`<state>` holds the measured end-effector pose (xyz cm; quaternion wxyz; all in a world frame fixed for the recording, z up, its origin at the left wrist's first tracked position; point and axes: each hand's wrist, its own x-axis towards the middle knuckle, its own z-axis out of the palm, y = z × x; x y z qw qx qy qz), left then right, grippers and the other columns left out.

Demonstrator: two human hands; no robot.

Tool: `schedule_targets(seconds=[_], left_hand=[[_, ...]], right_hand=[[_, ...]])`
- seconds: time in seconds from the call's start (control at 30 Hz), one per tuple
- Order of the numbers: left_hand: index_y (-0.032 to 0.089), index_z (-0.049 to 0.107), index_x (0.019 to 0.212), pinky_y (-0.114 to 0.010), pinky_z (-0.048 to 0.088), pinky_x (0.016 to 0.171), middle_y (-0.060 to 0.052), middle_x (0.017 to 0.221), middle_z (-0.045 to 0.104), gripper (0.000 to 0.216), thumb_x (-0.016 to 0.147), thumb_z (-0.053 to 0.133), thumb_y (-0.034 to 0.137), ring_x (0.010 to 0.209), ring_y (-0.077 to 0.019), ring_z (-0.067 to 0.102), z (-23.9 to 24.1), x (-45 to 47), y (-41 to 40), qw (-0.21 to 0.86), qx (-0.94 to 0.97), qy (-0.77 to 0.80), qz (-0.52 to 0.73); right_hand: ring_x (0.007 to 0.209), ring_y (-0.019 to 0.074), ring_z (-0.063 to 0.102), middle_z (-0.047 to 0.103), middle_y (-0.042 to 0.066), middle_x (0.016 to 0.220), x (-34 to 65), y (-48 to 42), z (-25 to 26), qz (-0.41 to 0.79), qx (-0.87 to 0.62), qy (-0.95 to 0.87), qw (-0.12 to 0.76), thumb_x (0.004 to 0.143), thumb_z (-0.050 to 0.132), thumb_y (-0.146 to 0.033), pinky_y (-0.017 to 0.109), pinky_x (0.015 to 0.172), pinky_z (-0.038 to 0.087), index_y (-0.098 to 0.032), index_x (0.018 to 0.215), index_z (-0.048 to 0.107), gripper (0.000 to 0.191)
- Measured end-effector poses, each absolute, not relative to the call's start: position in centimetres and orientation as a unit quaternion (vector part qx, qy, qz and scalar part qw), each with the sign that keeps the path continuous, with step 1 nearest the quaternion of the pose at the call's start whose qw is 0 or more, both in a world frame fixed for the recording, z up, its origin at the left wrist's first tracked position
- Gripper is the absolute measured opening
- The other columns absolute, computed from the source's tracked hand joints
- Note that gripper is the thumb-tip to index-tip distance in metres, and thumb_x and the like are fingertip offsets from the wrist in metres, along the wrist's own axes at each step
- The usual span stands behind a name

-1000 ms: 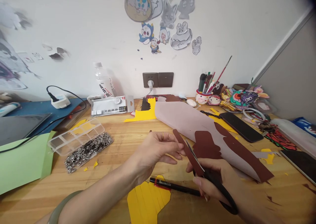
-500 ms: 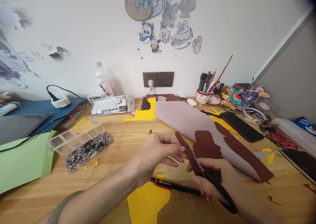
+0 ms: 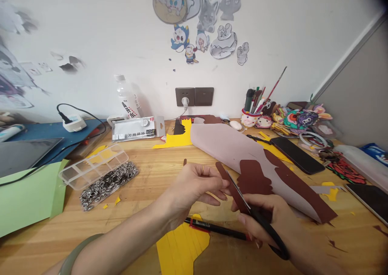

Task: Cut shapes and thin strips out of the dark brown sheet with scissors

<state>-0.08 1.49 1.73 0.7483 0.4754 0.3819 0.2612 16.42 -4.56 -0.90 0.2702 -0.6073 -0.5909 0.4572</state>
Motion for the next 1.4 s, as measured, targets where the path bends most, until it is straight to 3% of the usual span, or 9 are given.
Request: schedule_targets(seconds=[1.03, 1.4], left_hand=[[0.014, 0.064, 0.062, -0.016, 0.042, 0.052, -0.001, 0.063, 0.063, 0.008, 0.066, 0.064, 0.021, 0.055, -0.0072, 0.054, 1.95, -0.09, 1.71, 0.751, 0.465, 0.393, 0.257], [0.014, 0.064, 0.066, -0.017, 0.042, 0.055, -0.003, 0.07, 0.064, 0.009, 0.067, 0.063, 0.023, 0.06, -0.0075, 0.053, 1.75, -0.1, 1.71, 0.747, 0.478, 0.386, 0.254]], right_hand=[[0.034, 0.007, 0.037, 0.042, -0.007, 0.042, 16.72, -4.62, -1.54, 0.412, -0.623, -0.613, 0.259, 0.069, 0.051, -0.021, 0.018, 0.032, 0.03, -0.017, 0.067, 0.063, 0.013], [0.032, 0.0054, 0.036, 0.042, -0.007, 0.04, 16.46, -4.62, -1.24, 0.437, -0.629, -0.59, 0.255, 0.071, 0.048, -0.023, 0.016, 0.031, 0.031, -0.016, 0.059, 0.055, 0.016]])
